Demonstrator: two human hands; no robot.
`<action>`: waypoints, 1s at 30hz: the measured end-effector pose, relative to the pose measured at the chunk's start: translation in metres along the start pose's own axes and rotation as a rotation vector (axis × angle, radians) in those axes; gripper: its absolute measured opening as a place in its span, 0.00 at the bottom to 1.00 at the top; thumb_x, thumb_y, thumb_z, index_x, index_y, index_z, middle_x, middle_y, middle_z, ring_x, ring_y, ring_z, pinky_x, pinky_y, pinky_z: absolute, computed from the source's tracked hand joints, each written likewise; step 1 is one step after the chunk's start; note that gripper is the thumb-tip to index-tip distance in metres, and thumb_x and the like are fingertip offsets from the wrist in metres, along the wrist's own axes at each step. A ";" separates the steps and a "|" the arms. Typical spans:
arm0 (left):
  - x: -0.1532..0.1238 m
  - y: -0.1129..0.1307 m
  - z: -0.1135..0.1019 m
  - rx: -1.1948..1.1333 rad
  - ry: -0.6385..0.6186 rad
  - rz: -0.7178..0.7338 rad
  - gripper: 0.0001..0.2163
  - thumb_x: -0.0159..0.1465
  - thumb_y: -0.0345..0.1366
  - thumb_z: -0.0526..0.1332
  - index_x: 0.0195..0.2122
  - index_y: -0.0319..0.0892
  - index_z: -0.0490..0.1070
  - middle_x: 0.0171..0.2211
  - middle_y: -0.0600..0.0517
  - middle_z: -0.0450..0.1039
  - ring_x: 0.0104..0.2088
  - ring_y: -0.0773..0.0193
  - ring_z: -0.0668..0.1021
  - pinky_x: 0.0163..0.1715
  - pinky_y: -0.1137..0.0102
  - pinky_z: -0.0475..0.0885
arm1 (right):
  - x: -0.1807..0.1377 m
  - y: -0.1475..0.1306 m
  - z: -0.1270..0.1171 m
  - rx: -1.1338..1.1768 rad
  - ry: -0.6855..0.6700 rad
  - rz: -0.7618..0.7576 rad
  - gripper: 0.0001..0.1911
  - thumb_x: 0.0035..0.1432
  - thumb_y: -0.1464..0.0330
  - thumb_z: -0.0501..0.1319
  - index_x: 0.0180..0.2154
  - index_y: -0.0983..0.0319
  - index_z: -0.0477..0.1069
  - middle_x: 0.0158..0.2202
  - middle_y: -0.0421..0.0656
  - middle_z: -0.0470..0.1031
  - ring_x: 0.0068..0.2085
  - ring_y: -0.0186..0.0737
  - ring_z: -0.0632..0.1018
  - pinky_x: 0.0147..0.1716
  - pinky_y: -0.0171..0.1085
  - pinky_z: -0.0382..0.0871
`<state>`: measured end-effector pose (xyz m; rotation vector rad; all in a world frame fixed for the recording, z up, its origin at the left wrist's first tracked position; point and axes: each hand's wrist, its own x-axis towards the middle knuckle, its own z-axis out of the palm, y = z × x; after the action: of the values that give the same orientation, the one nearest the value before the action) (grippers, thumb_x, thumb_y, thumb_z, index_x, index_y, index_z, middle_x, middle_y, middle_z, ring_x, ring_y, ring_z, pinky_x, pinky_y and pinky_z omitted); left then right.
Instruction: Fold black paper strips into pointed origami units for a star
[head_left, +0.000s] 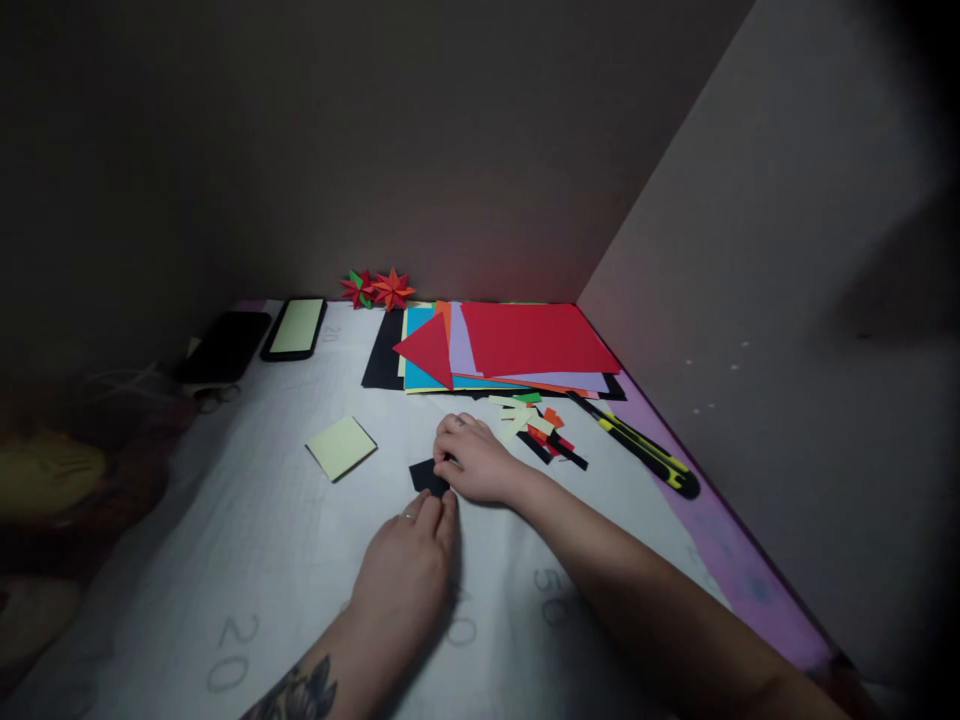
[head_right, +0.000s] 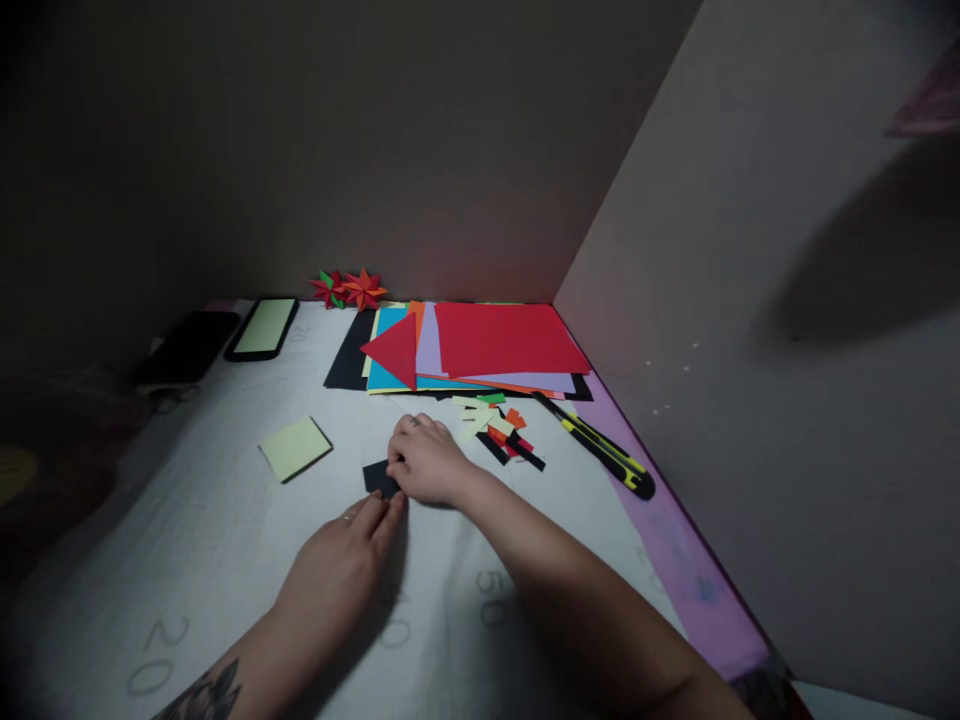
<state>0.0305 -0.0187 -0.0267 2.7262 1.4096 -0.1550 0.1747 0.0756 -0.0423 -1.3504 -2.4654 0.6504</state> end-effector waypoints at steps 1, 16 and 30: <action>0.000 0.000 0.001 0.007 0.001 0.006 0.28 0.55 0.17 0.49 0.59 0.30 0.62 0.45 0.35 0.74 0.45 0.54 0.77 0.36 0.64 0.77 | 0.000 0.000 0.000 -0.002 0.001 0.006 0.03 0.55 0.71 0.62 0.29 0.61 0.71 0.40 0.42 0.69 0.44 0.42 0.66 0.41 0.40 0.58; 0.000 0.004 0.005 0.047 0.024 0.020 0.25 0.55 0.18 0.51 0.55 0.28 0.66 0.45 0.34 0.74 0.50 0.51 0.75 0.36 0.66 0.76 | 0.004 -0.003 0.006 -0.054 0.003 0.083 0.06 0.57 0.70 0.61 0.27 0.61 0.72 0.41 0.44 0.70 0.45 0.44 0.66 0.39 0.40 0.57; 0.000 0.007 0.003 0.001 -0.058 0.010 0.23 0.58 0.18 0.51 0.56 0.26 0.65 0.48 0.33 0.72 0.53 0.47 0.73 0.39 0.61 0.78 | -0.001 -0.005 0.010 -0.054 0.058 0.093 0.04 0.56 0.72 0.60 0.28 0.61 0.70 0.40 0.43 0.70 0.44 0.42 0.67 0.40 0.40 0.57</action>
<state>0.0357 -0.0226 -0.0293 2.7058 1.3817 -0.2323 0.1674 0.0702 -0.0482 -1.4898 -2.4028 0.5603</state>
